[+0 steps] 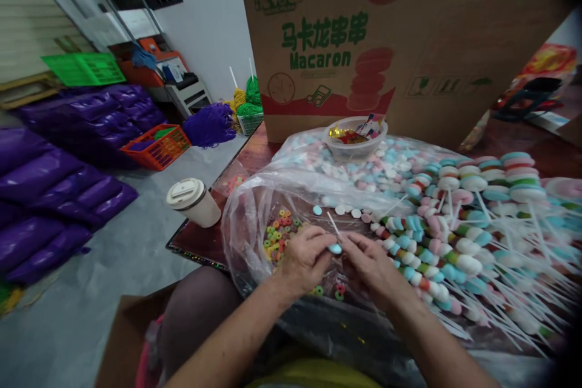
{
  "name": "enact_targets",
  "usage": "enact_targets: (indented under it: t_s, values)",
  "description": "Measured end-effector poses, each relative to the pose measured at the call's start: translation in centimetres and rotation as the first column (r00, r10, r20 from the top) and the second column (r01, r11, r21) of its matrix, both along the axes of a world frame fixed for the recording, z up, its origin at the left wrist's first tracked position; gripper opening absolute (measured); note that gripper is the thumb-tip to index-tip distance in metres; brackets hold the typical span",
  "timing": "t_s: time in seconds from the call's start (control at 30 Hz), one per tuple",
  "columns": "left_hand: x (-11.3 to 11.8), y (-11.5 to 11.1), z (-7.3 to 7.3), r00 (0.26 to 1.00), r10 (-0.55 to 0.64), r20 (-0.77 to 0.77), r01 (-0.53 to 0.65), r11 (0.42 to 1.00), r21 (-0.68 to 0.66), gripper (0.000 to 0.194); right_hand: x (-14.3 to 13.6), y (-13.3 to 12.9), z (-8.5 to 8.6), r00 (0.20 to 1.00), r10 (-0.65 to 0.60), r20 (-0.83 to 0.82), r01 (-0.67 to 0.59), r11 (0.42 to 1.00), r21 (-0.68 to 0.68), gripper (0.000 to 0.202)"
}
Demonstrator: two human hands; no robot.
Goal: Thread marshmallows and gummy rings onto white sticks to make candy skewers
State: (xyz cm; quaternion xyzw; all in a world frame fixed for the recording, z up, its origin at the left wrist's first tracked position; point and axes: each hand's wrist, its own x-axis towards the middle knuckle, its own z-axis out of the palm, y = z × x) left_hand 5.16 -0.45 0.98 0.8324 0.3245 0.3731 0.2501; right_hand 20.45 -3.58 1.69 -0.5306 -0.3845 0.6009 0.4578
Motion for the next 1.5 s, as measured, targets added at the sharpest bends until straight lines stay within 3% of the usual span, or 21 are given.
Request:
enact_targets:
  t_s: [0.07,0.17,0.27,0.33,0.43,0.5,0.53,0.63,0.73,0.8,0.87,0.97,1.07,1.17,1.23,1.3,1.4,1.5]
  values:
    - [0.0,-1.0,-0.6,0.988,0.128,0.085,-0.117,0.985,-0.126,0.026,-1.3,-0.4,-0.3,0.990,0.060,-0.127,-0.073,0.993,-0.094,0.033]
    - [0.1,-1.6,-1.9,0.932,0.314,0.183,-0.230,0.899,-0.373,0.023,-1.9,-1.4,-0.7,0.989,0.072,-0.129,-0.083,0.993,-0.087,0.031]
    - [0.6,-1.9,-2.7,0.895,0.391,0.217,-0.234,0.823,-0.518,0.012,-1.7,-2.0,-1.0,0.991,0.112,0.071,-0.118,0.988,0.099,0.025]
    - [0.9,-2.0,-2.5,0.879,0.433,0.201,-0.219,0.740,-0.635,0.014,-1.4,-2.2,-1.1,0.960,0.025,0.279,-0.107,0.953,0.282,0.020]
    - [1.0,-2.1,-1.2,0.861,0.450,0.239,-0.022,0.501,-0.865,0.022,-0.8,-2.4,-1.2,0.778,-0.322,0.540,-0.073,0.807,0.586,0.012]
    - [0.9,-2.2,-0.2,0.829,0.452,0.329,0.178,0.344,-0.922,0.026,-0.3,-2.5,-1.5,0.618,-0.470,0.630,-0.222,0.664,0.714,0.015]
    - [0.8,-2.2,0.3,0.808,0.461,0.367,0.248,0.300,-0.921,0.026,-0.2,-2.5,-1.7,0.557,-0.494,0.668,-0.339,0.599,0.726,0.018]
    - [0.4,-2.4,1.1,0.774,0.484,0.408,0.317,0.262,-0.911,0.025,0.1,-2.9,-2.8,0.441,-0.513,0.736,-0.576,0.467,0.671,0.030]
    - [-0.1,-2.7,1.0,0.773,0.468,0.428,0.369,0.217,-0.904,0.026,0.2,-3.4,-3.7,0.425,-0.529,0.734,-0.607,0.436,0.665,0.037]
    - [-0.4,-2.9,0.6,0.776,0.454,0.438,0.390,0.201,-0.899,0.029,0.3,-3.7,-3.9,0.466,-0.499,0.730,-0.580,0.450,0.678,0.038]
    - [-0.4,-3.0,0.1,0.772,0.458,0.441,0.374,0.233,-0.898,0.033,0.3,-3.9,-3.6,0.554,-0.409,0.725,-0.530,0.499,0.686,0.037]
    - [-0.2,-3.1,-0.2,0.756,0.488,0.436,0.300,0.333,-0.894,0.037,0.0,-3.8,-2.8,0.734,-0.233,0.638,-0.351,0.674,0.650,0.032]
    - [0.2,-3.1,0.0,0.758,0.475,0.447,0.261,0.406,-0.876,0.039,-0.5,-3.5,-2.3,0.874,-0.086,0.479,-0.176,0.861,0.476,0.026]
    - [0.2,-3.0,0.0,0.735,0.488,0.471,0.297,0.393,-0.870,0.029,-0.6,-2.8,-2.0,0.985,0.035,0.168,-0.075,0.968,0.238,0.022]
    - [-0.1,-3.0,-0.2,0.699,0.524,0.486,0.361,0.328,-0.873,0.025,0.0,-2.3,-1.5,0.988,-0.073,-0.137,0.088,0.990,0.110,0.020]
    - [-0.4,-3.1,-0.5,0.683,0.538,0.494,0.429,0.252,-0.867,0.025,0.8,-1.6,-0.8,0.908,-0.204,-0.367,0.235,0.971,0.040,0.021]
    - [-0.4,-3.5,-0.8,0.695,0.512,0.504,0.492,0.172,-0.853,0.026,1.8,-0.9,0.0,0.831,-0.243,-0.501,0.298,0.954,0.031,0.014]
    - [0.2,-4.0,-0.8,0.674,0.520,0.525,0.540,0.139,-0.830,0.025,1.6,-0.6,0.1,0.799,-0.279,-0.533,0.328,0.945,-0.001,0.012]
